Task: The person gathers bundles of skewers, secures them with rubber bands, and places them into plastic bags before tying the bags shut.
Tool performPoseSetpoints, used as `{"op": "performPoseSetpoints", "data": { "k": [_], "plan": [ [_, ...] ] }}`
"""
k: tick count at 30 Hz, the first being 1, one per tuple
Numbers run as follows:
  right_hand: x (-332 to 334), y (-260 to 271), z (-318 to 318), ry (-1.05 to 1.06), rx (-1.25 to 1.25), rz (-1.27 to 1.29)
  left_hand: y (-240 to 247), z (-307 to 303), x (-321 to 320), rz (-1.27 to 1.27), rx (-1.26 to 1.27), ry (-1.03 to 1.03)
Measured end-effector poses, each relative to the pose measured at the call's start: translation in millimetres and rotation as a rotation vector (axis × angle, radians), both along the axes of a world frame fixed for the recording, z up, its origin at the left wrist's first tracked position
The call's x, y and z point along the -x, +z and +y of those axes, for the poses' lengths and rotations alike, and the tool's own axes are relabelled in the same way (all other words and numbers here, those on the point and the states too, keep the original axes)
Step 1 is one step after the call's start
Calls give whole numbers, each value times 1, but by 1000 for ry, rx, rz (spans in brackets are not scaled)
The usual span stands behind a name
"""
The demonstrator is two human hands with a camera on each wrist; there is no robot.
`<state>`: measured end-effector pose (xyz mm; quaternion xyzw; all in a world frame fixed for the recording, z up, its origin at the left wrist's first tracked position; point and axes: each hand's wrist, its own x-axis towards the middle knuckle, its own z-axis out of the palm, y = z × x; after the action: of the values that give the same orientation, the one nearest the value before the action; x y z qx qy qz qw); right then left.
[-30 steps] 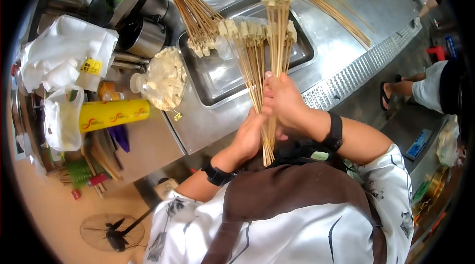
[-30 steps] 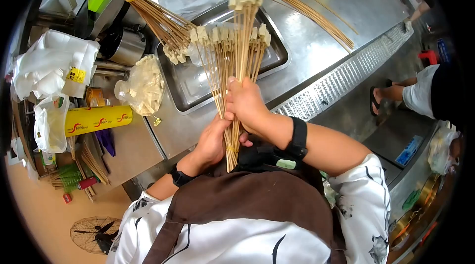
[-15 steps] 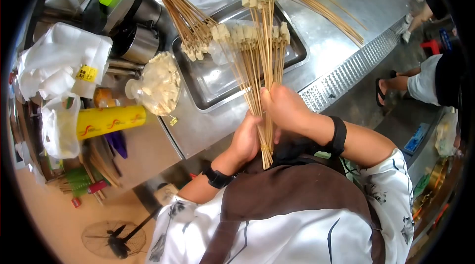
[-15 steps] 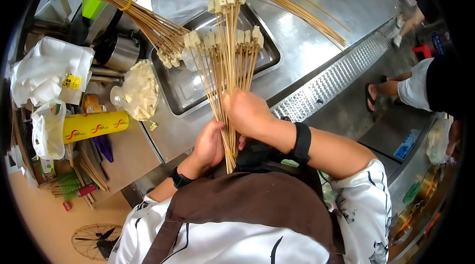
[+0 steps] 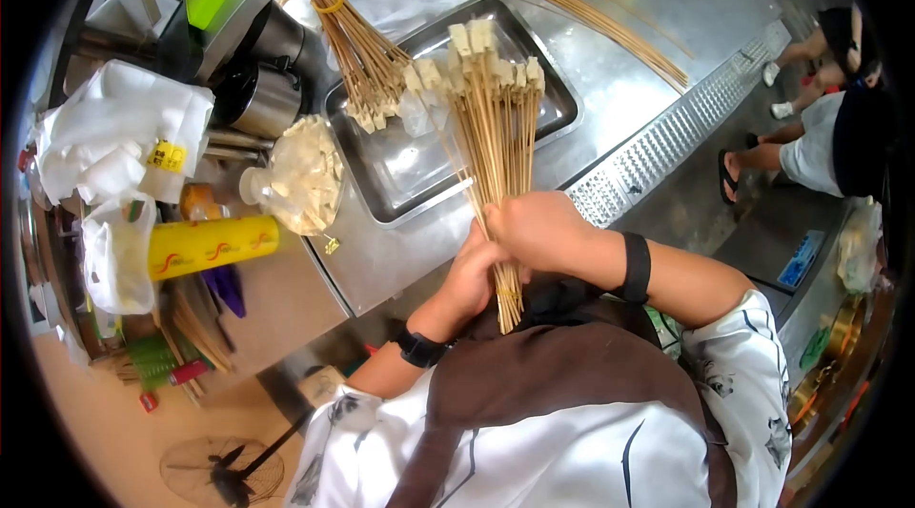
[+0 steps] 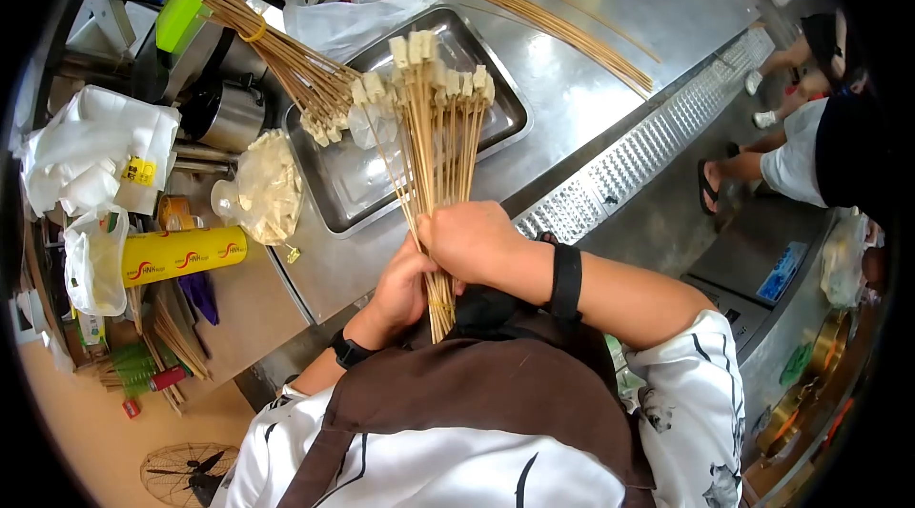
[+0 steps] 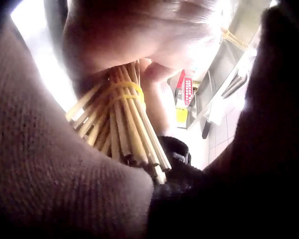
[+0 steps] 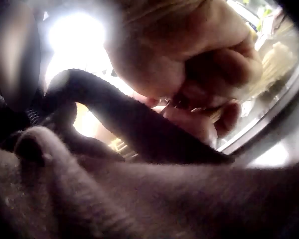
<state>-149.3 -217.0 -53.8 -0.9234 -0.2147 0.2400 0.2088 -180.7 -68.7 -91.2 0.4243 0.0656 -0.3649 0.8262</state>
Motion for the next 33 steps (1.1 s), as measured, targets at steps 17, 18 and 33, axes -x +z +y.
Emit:
{"op": "performPoseSetpoints", "data": {
  "k": [17, 18, 33],
  "plan": [
    [-46, 9, -14, 316, -532, -961, 73, 9, -51, -730, -730, -349],
    [-58, 9, -15, 328, -530, -972, 83, 16, -56, -740, -732, -336],
    [-128, 75, -29, -443, -1391, -442, 26, 39, -88, -736, -484, 184]
  ]
}}
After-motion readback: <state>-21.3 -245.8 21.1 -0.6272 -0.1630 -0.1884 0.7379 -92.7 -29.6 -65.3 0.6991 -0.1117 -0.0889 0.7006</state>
